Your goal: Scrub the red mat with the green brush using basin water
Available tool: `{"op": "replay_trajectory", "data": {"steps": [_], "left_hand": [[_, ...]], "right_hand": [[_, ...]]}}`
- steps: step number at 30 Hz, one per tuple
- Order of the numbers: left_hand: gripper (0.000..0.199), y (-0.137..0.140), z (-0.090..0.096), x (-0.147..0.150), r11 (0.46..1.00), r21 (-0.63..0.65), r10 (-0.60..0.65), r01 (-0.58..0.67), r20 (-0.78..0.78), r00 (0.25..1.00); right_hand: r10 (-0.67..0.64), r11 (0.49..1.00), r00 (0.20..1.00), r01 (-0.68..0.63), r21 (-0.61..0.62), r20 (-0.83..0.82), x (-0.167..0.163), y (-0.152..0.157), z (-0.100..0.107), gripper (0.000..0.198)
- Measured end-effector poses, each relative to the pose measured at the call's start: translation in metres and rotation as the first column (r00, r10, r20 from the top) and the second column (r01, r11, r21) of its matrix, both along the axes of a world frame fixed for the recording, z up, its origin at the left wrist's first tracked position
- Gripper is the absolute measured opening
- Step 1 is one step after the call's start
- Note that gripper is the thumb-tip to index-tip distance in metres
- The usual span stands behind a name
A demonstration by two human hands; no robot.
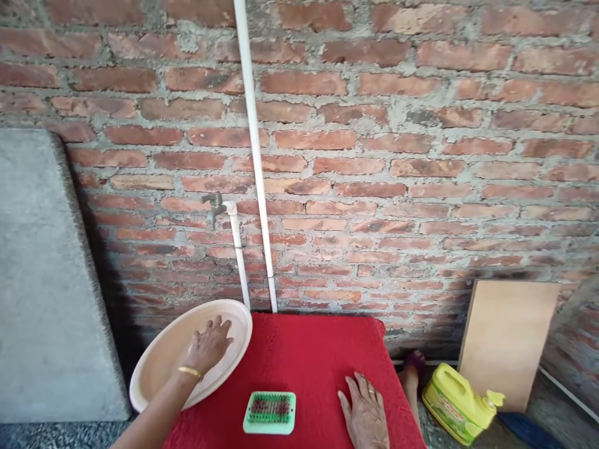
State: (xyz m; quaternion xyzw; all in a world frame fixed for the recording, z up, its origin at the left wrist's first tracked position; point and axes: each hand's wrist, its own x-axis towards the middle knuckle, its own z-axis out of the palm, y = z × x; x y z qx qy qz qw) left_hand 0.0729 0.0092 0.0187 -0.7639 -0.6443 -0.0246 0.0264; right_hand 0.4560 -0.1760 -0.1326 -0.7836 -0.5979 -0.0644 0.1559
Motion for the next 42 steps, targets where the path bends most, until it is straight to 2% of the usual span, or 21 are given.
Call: {"op": "replay_trajectory", "data": {"steps": [2, 3, 5, 7, 9, 12, 17, 24, 30, 34, 39, 42], "left_hand": [[0.043, -0.027, 0.002, 0.009, 0.994, 0.098, -0.057, 0.057, 0.002, 0.998], [0.045, -0.043, 0.000, 0.015, 0.989, 0.096, -0.113, 0.110, 0.024, 0.993], [0.046, -0.073, -0.010, 0.026, 0.962, 0.013, -0.271, 0.271, 0.086, 0.959], [0.047, -0.095, -0.025, 0.035, 0.903, -0.147, -0.386, 0.404, 0.138, 0.912], [0.072, -0.106, -0.039, 0.039, 0.854, -0.314, -0.388, 0.415, 0.146, 0.910], [0.103, -0.107, -0.053, 0.041, 0.811, -0.477, -0.328, 0.339, 0.109, 0.939], [0.110, -0.100, -0.053, 0.046, 0.778, -0.541, -0.321, 0.319, 0.094, 0.942], [0.085, -0.101, -0.046, 0.057, 0.808, -0.482, -0.344, 0.339, 0.080, 0.935], [0.091, -0.104, -0.051, 0.076, 0.841, -0.422, -0.383, 0.339, -0.022, 0.923], [0.092, -0.103, -0.061, 0.084, 0.882, -0.373, -0.338, 0.287, -0.077, 0.938], [0.078, -0.082, -0.065, 0.101, 0.927, -0.256, -0.281, 0.273, 0.006, 0.960], [0.069, -0.057, -0.060, 0.121, 0.970, -0.159, -0.176, 0.182, 0.050, 0.983]], "right_hand": [[0.011, 1.000, 1.000, -0.011, 0.008, -0.023, -0.003, 0.000, 0.003, 0.049], [0.017, 1.000, 0.999, -0.017, 0.015, -0.032, -0.003, 0.000, 0.004, 0.050], [0.024, 0.999, 0.999, -0.022, 0.027, -0.047, -0.004, -0.001, 0.007, 0.050], [0.018, 1.000, 0.998, -0.017, 0.027, -0.061, -0.006, -0.001, 0.010, 0.049], [0.016, 1.000, 0.997, -0.014, 0.021, -0.079, -0.009, -0.002, 0.014, 0.048], [0.024, 0.999, 0.993, -0.020, 0.031, -0.118, -0.013, -0.002, 0.018, 0.046], [0.014, 0.999, 0.987, -0.007, 0.041, -0.161, -0.016, -0.002, 0.021, 0.043], [0.031, 0.999, 0.982, -0.022, 0.048, -0.187, -0.017, -0.001, 0.016, 0.041], [0.051, 0.998, 0.989, -0.054, -0.017, -0.139, -0.018, -0.004, 0.011, 0.046], [0.066, 0.998, 0.987, -0.068, -0.008, -0.143, -0.018, -0.006, 0.010, 0.047], [0.075, 0.997, 0.989, -0.075, 0.005, -0.131, -0.017, -0.005, 0.010, 0.047], [0.077, 0.997, 0.989, -0.078, -0.004, -0.125, -0.017, -0.005, 0.010, 0.048]]}}
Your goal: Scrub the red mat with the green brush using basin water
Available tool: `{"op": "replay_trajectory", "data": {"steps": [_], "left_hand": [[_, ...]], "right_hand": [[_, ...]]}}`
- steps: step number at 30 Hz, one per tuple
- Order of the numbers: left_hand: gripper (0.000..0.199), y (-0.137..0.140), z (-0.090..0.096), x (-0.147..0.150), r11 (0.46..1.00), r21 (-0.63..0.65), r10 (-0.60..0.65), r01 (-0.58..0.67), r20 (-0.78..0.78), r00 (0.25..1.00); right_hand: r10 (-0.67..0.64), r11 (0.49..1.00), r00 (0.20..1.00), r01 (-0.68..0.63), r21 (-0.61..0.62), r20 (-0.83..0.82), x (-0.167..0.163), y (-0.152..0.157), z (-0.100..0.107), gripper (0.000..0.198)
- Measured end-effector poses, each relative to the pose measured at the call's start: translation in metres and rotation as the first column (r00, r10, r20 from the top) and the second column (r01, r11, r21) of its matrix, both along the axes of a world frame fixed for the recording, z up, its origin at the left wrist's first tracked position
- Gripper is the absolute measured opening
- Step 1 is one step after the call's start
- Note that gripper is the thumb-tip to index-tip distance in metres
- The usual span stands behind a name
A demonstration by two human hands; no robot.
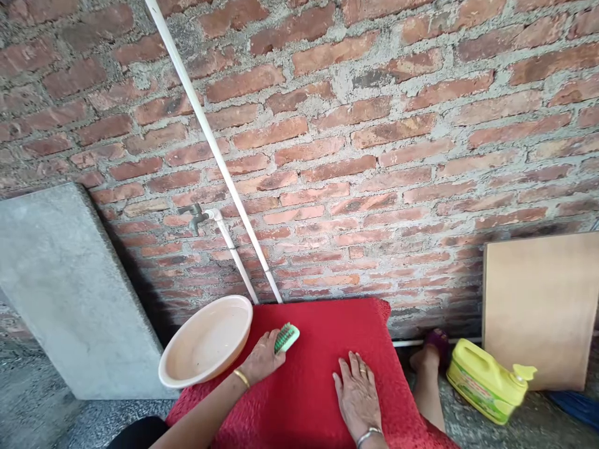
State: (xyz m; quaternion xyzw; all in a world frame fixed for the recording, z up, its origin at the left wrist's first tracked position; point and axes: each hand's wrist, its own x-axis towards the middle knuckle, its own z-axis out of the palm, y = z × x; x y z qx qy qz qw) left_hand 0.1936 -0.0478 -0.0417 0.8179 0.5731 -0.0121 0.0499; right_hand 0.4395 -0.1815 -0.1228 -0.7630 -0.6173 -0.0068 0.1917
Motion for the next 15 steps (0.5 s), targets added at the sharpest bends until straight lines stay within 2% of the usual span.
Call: {"op": "replay_trajectory", "data": {"steps": [4, 6, 10, 15], "left_hand": [[0.053, 0.038, 0.007, 0.020, 0.965, 0.057, 0.258, -0.257, 0.005, 0.966], [0.054, 0.054, 0.009, 0.022, 0.940, 0.086, 0.332, -0.331, 0.002, 0.943], [0.062, 0.078, 0.004, 0.016, 0.912, 0.101, 0.401, -0.397, -0.017, 0.916], [0.069, 0.089, -0.009, 0.015, 0.905, 0.081, 0.422, -0.417, -0.059, 0.904]], "right_hand": [[-0.008, 1.000, 1.000, 0.008, -0.007, 0.012, 0.000, 0.000, 0.002, 0.046], [-0.008, 1.000, 1.000, 0.008, -0.015, 0.020, -0.001, -0.001, 0.004, 0.046], [0.001, 0.999, 0.999, 0.001, -0.046, 0.040, -0.002, -0.003, 0.008, 0.048], [0.006, 0.998, 0.998, -0.002, -0.066, 0.064, -0.003, -0.007, 0.006, 0.049]]}}
